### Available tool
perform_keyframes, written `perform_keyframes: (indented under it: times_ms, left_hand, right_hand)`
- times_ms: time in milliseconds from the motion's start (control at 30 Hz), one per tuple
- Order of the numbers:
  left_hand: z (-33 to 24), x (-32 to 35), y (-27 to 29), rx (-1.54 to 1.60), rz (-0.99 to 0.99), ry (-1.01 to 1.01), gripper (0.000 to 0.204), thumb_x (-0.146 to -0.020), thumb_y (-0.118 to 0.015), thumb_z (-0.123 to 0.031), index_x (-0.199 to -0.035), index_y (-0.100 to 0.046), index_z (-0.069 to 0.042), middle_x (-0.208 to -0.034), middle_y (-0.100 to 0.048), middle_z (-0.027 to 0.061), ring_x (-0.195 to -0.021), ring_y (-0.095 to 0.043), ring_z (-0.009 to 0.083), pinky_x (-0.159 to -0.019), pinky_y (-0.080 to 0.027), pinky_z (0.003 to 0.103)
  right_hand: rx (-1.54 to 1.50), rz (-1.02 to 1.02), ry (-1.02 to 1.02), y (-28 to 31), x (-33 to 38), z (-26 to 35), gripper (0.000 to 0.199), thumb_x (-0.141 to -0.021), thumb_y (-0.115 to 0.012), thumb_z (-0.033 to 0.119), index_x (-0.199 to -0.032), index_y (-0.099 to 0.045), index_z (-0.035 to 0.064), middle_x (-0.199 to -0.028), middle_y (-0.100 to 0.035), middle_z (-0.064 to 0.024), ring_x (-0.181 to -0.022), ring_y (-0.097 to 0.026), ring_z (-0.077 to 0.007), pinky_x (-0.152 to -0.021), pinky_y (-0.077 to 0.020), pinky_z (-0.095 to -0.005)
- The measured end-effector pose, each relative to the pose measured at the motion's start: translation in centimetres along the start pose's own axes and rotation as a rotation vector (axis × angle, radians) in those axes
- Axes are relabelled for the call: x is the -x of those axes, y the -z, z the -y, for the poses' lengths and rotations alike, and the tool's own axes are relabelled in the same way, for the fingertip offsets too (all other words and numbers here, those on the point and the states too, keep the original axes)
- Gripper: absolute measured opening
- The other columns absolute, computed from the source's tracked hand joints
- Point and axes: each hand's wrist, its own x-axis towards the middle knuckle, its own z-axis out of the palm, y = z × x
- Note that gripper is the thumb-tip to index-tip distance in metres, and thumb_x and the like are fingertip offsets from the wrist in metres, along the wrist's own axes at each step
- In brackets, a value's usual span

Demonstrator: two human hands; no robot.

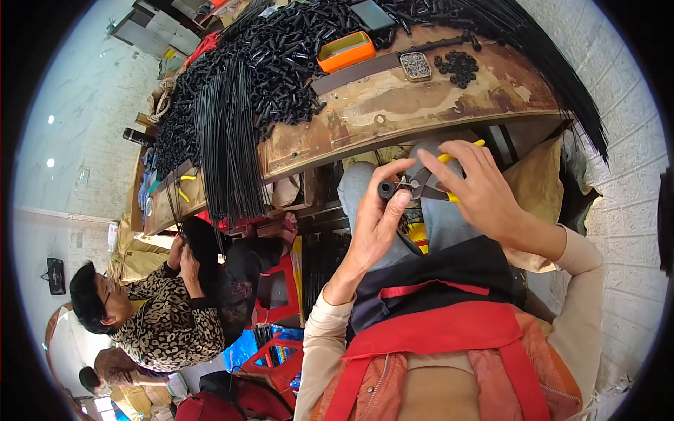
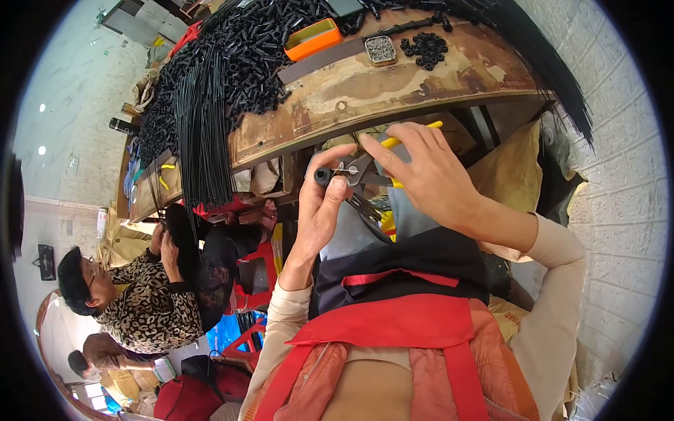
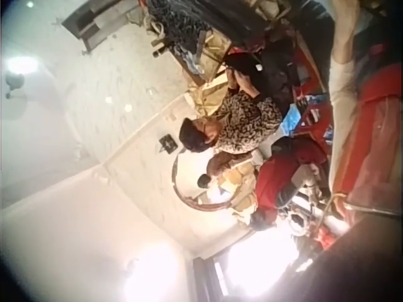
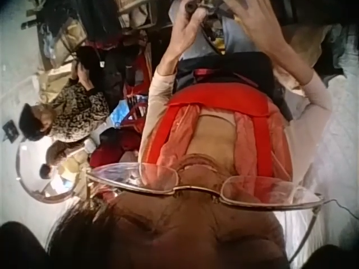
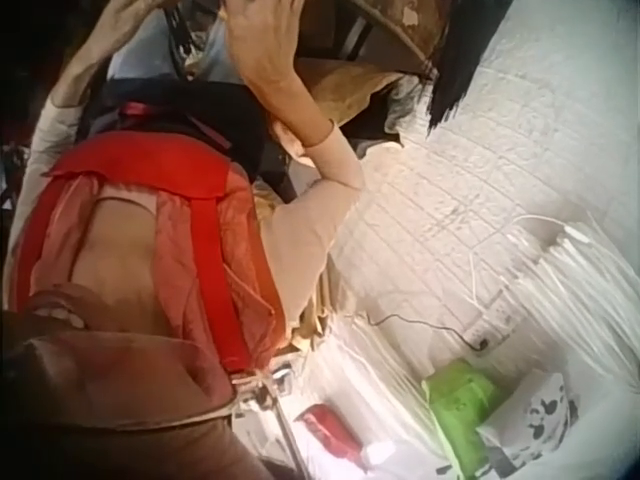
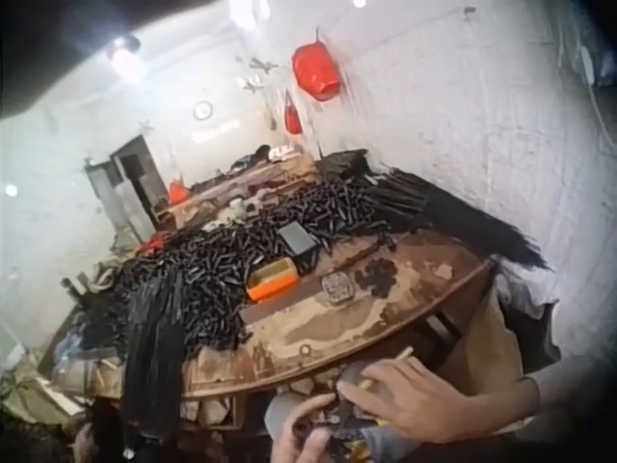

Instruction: Assembling small components or connectors onto a bundle of black cables at a production workbench.

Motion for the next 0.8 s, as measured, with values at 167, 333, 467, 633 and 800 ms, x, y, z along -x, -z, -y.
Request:
perform_keyframes:
  times_ms: [167, 333, 467, 633, 800]
  left_hand:
    - [-0.1, 0.6, 0.2, -0.01, 0.073, 0.014, 0.038, -0.099, -0.055, -0.019, -0.133, -0.05, -0.004, -0.111, -0.054, 0.0023, -0.09, -0.048, 0.0087, -0.082, -0.041, 0.023]
    - [0.1, 1.0, 0.2, 0.03, 0.079, 0.048, 0.037, -0.098, -0.056, -0.017, -0.132, -0.051, -0.001, -0.122, -0.056, 0.005, -0.1, -0.05, 0.0099, -0.089, -0.041, 0.024]
    - [0.1, 0.7, -0.4, 0.016, 0.085, -0.013, 0.041, -0.097, -0.06, -0.024, -0.129, -0.054, 0.0, -0.111, -0.061, 0.0034, -0.085, -0.051, 0.0077, -0.076, -0.042, 0.021]
    - [-1.2, 0.4, -0.1, -0.023, 0.289, 0.005, 0.038, -0.092, -0.063, -0.015, -0.125, -0.058, 0.002, -0.116, -0.062, 0.0061, -0.089, -0.053, 0.01, -0.082, -0.043, 0.023]
    - [-0.7, -0.2, -1.1, -0.062, 0.329, 0.032, 0.036, -0.091, -0.061, -0.01, -0.126, -0.058, 0.0, -0.108, -0.06, 0.0039, -0.082, -0.048, 0.008, -0.075, -0.04, 0.021]
  right_hand:
    - [0.001, -0.065, 0.047, -0.5, 0.0, -0.1, 0.062, -0.077, -0.067, 0.002, -0.136, -0.052, 0.0112, -0.114, -0.051, -0.0141, -0.106, -0.053, -0.0314, -0.088, -0.0417, -0.0412]
    - [0.005, 0.035, 0.01, 0.5, 0.6, -0.1, 0.059, -0.079, -0.068, 0.005, -0.136, -0.053, 0.0121, -0.101, -0.051, -0.0118, -0.094, -0.052, -0.0294, -0.079, -0.0424, -0.0397]
    - [-0.101, 0.098, 0.087, 1.8, 1.0, -1.2, 0.056, -0.078, -0.071, 0.01, -0.132, -0.055, 0.0115, -0.085, -0.052, -0.0076, -0.08, -0.055, -0.0263, -0.07, -0.0445, -0.037]
    - [-0.371, 0.417, 0.075, 6.7, 0.1, -1.8, 0.052, -0.077, -0.076, 0.016, -0.124, -0.055, 0.0076, -0.065, -0.057, -0.0055, -0.057, -0.06, -0.0241, -0.054, -0.0462, -0.036]
    - [-0.997, 0.889, -0.604, 6.8, 2.0, -0.8, 0.049, -0.083, -0.072, 0.018, -0.121, -0.047, -0.0017, -0.069, -0.06, -0.014, -0.06, -0.063, -0.0288, -0.053, -0.0477, -0.0363]
